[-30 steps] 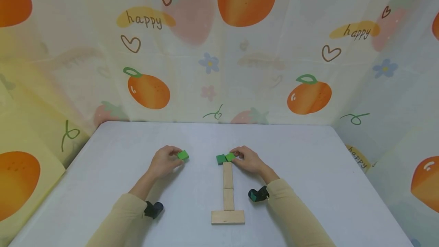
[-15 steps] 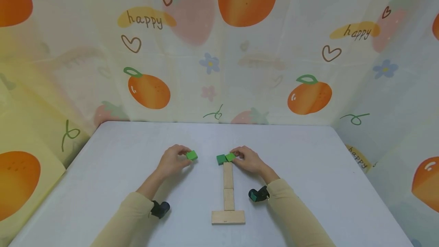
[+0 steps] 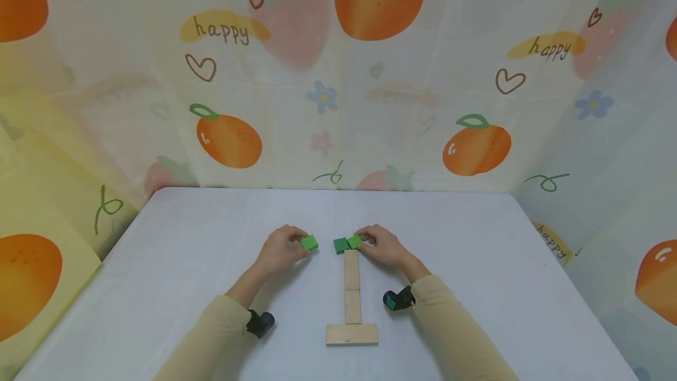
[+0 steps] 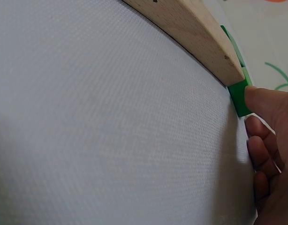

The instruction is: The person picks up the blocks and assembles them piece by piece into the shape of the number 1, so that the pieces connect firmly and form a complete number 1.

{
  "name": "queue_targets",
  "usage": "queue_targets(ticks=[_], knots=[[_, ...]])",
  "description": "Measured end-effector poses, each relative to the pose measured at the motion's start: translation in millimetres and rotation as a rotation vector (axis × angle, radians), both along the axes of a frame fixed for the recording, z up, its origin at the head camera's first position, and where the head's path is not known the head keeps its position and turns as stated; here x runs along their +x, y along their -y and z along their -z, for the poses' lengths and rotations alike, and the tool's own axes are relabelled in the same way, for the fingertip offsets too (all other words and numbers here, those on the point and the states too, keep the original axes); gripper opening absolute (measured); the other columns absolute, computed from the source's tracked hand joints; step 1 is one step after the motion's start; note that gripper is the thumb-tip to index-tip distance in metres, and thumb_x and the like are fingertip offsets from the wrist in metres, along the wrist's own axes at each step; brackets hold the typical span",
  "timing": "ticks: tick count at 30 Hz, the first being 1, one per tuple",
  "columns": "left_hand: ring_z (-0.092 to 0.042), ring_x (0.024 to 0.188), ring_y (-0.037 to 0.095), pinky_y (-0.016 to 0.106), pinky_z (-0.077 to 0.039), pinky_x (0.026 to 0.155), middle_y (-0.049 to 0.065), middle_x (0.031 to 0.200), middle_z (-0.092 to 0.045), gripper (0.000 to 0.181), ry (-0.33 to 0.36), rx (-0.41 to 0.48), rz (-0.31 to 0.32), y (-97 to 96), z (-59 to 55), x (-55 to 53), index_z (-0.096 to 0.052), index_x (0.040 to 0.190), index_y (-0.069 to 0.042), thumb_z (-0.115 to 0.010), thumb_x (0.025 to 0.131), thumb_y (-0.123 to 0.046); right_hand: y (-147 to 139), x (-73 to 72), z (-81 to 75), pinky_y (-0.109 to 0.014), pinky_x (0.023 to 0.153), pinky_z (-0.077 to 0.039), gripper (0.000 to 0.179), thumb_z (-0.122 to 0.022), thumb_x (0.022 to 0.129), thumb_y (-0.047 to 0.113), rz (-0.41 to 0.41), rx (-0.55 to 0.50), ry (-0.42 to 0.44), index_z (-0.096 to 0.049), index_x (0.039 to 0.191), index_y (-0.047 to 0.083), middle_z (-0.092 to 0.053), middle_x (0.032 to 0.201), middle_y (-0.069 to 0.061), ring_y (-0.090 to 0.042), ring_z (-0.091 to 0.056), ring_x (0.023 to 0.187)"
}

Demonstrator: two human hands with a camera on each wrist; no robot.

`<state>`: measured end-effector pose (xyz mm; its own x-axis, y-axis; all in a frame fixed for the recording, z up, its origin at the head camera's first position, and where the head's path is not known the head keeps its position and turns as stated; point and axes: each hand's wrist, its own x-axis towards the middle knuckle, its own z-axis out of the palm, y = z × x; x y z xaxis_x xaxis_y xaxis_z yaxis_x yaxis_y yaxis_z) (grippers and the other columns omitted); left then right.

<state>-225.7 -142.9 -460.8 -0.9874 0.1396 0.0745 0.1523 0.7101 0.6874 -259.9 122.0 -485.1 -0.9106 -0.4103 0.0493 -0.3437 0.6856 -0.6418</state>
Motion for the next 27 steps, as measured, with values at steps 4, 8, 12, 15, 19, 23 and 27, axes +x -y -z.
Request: queue_targets(ticks=[4,8,12,15,19,23,27], knots=[[-0.054,0.094,0.023,0.039,-0.045,0.083,0.003,0.093,-0.061,0.03,-0.003,-0.015,0.028,-7.2,1.9,1.0,-0.066,0.101,-0.008,-0.075,0.072,-0.01,-0.2,-0.4,0.8,-0.034,0.079,-0.042,0.029,-0.062,0.086,0.017,0.002,0.001,0.001,-0.061,0.114,0.012,-0.057,0.097,-0.001,-0.015,-0.049,0.087],[-0.054,0.093,0.02,0.037,-0.045,0.083,0.001,0.092,-0.06,0.03,0.0,-0.03,0.043,-13.4,7.1,-0.5,-0.066,0.1,-0.01,-0.076,0.072,-0.011,-0.6,-0.8,1.7,-0.033,0.079,-0.042,0.029,-0.062,0.085,0.018,0.006,-0.003,0.004,-0.061,0.114,0.013,-0.057,0.097,-0.001,-0.015,-0.049,0.087],[-0.055,0.092,0.019,0.037,-0.046,0.083,0.0,0.092,-0.06,0.029,-0.002,-0.042,0.067,-19.1,10.3,-1.5,-0.066,0.1,-0.01,-0.076,0.072,-0.013,-1.1,-0.9,2.2,-0.033,0.078,-0.042,0.029,-0.063,0.085,0.017,0.005,-0.005,-0.001,-0.061,0.114,0.012,-0.057,0.096,-0.001,-0.015,-0.049,0.086],[-0.055,0.092,0.018,0.037,-0.046,0.083,0.0,0.093,-0.06,0.03,0.005,-0.04,0.075,-22.5,11.1,-1.7,-0.066,0.101,-0.011,-0.076,0.073,-0.013,-1.6,-1.2,2.8,-0.033,0.077,-0.042,0.029,-0.063,0.085,0.017,0.002,-0.004,-0.007,-0.061,0.113,0.013,-0.057,0.096,-0.001,-0.014,-0.049,0.086],[-0.054,0.091,0.017,0.036,-0.045,0.083,-0.001,0.092,-0.06,0.029,0.011,-0.047,0.07,-25.4,12.7,-2.5,-0.066,0.101,-0.011,-0.075,0.073,-0.013,-1.9,-1.7,3.7,-0.032,0.076,-0.042,0.029,-0.062,0.085,0.017,-0.008,-0.006,-0.022,-0.061,0.114,0.012,-0.057,0.095,-0.001,-0.014,-0.048,0.085],[-0.054,0.089,0.016,0.035,-0.045,0.082,-0.001,0.09,-0.059,0.029,0.01,-0.059,0.068,-27.2,13.8,-3.5,-0.066,0.1,-0.012,-0.076,0.073,-0.013,-1.8,-2.3,4.5,-0.031,0.075,-0.041,0.029,-0.063,0.085,0.017,-0.014,-0.006,-0.037,-0.061,0.113,0.012,-0.057,0.095,0.0,-0.013,-0.048,0.084],[-0.054,0.088,0.016,0.035,-0.045,0.082,-0.002,0.09,-0.06,0.029,0.007,-0.064,0.072,-28.1,15.2,-4.7,-0.066,0.1,-0.012,-0.076,0.073,-0.014,-1.9,-2.8,5.1,-0.03,0.075,-0.041,0.029,-0.063,0.085,0.017,-0.01,-0.007,-0.04,-0.062,0.113,0.012,-0.057,0.095,0.0,-0.013,-0.047,0.083]])
